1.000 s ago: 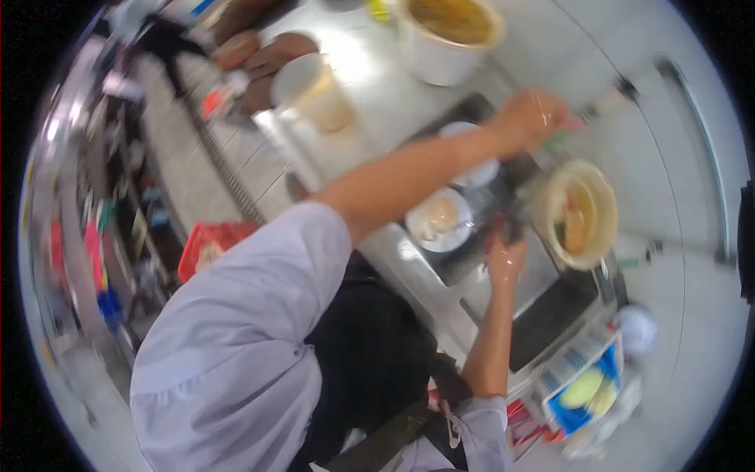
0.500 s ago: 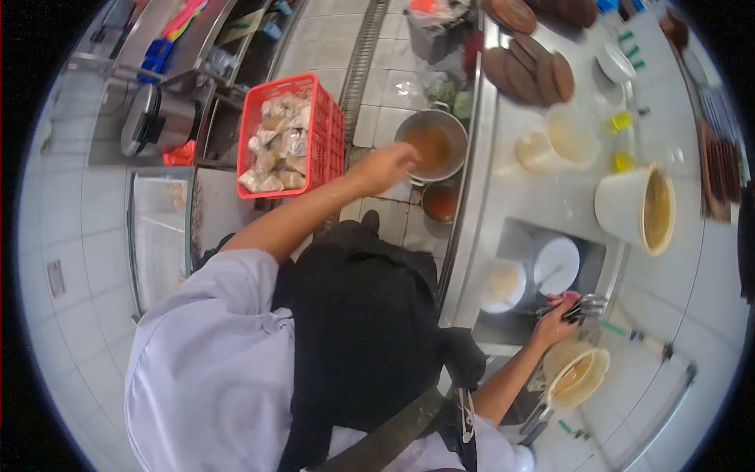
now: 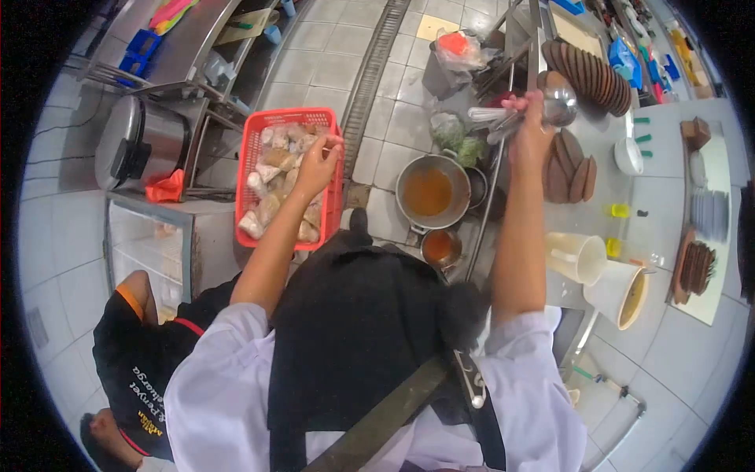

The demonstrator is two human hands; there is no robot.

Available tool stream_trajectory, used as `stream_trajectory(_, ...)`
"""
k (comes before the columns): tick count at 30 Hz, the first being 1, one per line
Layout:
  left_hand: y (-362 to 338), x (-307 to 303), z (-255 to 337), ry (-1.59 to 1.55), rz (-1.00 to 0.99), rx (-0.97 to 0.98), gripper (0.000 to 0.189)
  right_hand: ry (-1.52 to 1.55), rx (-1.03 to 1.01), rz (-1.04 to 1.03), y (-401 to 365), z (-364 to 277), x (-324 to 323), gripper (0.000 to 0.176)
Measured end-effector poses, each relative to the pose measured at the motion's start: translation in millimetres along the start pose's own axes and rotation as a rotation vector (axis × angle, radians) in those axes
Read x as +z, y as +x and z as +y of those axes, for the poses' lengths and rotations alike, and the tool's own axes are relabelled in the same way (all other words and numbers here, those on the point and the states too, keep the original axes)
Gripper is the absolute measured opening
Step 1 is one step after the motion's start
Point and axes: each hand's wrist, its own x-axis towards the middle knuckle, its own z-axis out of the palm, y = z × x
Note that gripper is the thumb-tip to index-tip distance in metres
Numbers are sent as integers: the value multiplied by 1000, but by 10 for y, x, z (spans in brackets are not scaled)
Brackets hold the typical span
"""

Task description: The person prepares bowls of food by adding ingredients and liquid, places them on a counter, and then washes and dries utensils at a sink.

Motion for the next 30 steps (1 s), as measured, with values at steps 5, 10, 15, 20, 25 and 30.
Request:
stream_trajectory(5, 1097, -93, 161, -21, -174, 21, 17, 5, -122, -33, 1232, 451, 444, 25)
stream_trajectory(10, 2306, 124, 198, -456, -93, -230, 18, 285, 57, 10, 2015, 653, 1175, 21)
stream_trajectory(15, 3868, 817, 991, -1419, -362, -792, 64, 255, 57, -104, 2640, 869, 2336, 26)
stream_trajectory(20, 5792, 1360, 1498, -1424, -349, -514, 57, -232, 224, -147, 3701, 1494, 3154, 35)
stream_trajectory(25, 7238, 1443, 1645, -1392, -266, -431, 39, -134, 28, -339, 4951, 1818, 3756, 22)
stream_trajectory(30, 8657, 1370, 1843, -1383, -347, -412, 39, 66, 141, -284, 6161, 1745, 4376, 21)
